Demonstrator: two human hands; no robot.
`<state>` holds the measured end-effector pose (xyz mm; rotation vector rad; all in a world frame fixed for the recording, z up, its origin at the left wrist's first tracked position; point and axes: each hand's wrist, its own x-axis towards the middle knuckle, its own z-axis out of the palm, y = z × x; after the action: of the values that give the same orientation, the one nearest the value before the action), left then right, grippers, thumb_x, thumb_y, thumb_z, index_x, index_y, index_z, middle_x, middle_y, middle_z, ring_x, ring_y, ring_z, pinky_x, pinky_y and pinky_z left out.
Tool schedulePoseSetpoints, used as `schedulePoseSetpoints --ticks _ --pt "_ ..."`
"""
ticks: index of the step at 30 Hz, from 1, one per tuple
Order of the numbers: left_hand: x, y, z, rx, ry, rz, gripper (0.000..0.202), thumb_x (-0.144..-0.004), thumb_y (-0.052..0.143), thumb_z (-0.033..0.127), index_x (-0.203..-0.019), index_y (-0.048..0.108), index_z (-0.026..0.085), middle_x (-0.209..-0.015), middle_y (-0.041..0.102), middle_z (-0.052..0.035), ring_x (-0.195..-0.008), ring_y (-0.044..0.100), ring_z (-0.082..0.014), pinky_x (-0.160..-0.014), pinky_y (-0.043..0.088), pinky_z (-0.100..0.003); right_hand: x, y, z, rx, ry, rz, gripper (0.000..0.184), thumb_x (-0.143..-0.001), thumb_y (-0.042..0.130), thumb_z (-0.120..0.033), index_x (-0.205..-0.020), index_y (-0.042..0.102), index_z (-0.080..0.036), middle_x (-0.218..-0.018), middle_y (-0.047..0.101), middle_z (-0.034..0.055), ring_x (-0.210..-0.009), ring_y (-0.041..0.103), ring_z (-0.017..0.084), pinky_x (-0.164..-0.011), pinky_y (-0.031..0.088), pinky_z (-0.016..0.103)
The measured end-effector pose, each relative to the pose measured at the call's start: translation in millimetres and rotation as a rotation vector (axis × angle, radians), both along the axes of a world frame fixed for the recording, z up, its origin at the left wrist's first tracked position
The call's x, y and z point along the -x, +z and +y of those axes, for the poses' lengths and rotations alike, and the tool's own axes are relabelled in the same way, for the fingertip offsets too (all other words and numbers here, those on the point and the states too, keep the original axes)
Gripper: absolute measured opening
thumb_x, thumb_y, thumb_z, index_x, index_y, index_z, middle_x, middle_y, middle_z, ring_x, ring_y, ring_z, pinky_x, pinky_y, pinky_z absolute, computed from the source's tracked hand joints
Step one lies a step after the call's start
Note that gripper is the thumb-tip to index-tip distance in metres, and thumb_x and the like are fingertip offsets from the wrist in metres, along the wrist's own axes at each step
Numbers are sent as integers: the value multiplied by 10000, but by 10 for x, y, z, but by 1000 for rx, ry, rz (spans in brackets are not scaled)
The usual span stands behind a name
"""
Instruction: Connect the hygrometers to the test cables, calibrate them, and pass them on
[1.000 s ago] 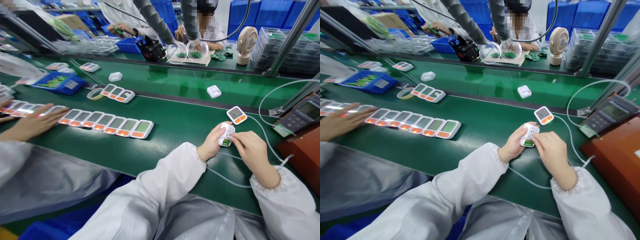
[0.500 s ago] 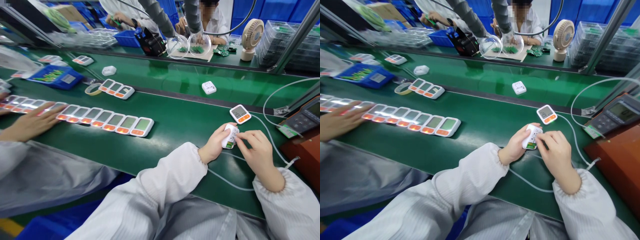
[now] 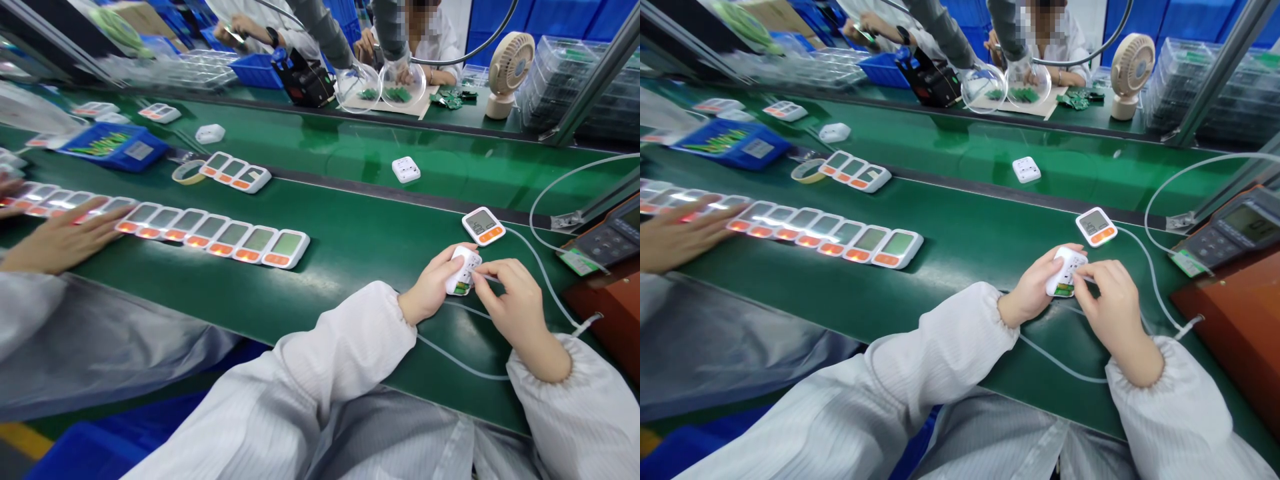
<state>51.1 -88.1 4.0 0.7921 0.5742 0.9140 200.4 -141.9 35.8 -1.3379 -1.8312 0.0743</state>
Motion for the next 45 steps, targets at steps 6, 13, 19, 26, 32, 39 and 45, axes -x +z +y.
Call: schedulePoseSetpoints --ticks 6,13,19,26,32,39,45 --pt "-4 -13 -4 15 -17 -26 504 -799 738 468 -1190 653 161 -1131 690 -88 -852 630 -168 -766 456 -274 -4 -34 6 42 9 59 120 -970 572 -220 -879 649 -223 -851 705 39 -789 656 202 -733 528 350" --pt "-1 -36 -6 4 -41 -24 500 -807 737 473 -1189 651 162 -1130 690 -87 -879 636 -183 -770 458 -284 2 -67 9 50 26 93 102 -954 586 -189 -878 643 -224 -832 698 21 -763 658 188 -714 527 329" --pt "-11 -45 -1 8 -45 -26 498 -809 733 478 -1188 650 166 -1119 690 -84 -882 636 -183 -778 458 -287 5 -67 12 50 23 104 105 -946 592 -188 -862 642 -227 -815 694 17 -740 655 186 -697 523 325" --pt "-9 -52 -9 21 -52 -34 502 -806 740 472 -1193 653 165 -1118 693 -86 -884 636 -181 -784 460 -286 8 -56 15 49 44 112 105 -934 602 -166 -852 637 -222 -796 686 8 -724 648 175 -683 510 308" --pt "-8 -58 -11 18 -56 -36 503 -804 747 469 -1195 661 164 -1116 695 -88 -884 641 -180 -801 464 -290 5 -43 12 47 57 123 101 -937 607 -163 -859 638 -219 -798 684 5 -727 645 167 -684 514 305" --pt "-16 -26 -11 49 -60 -70 493 -793 752 455 -1182 667 164 -1071 694 -80 -874 647 -186 -792 472 -291 4 -33 0 49 40 119 97 -936 610 -175 -854 641 -218 -799 686 7 -726 648 167 -683 515 300" --pt "-11 -20 -15 29 -60 -71 492 -796 757 465 -1178 670 167 -1073 686 -76 -866 645 -176 -777 474 -280 20 -46 -5 73 8 141 104 -932 604 -178 -842 639 -218 -797 680 2 -710 641 158 -667 515 278"
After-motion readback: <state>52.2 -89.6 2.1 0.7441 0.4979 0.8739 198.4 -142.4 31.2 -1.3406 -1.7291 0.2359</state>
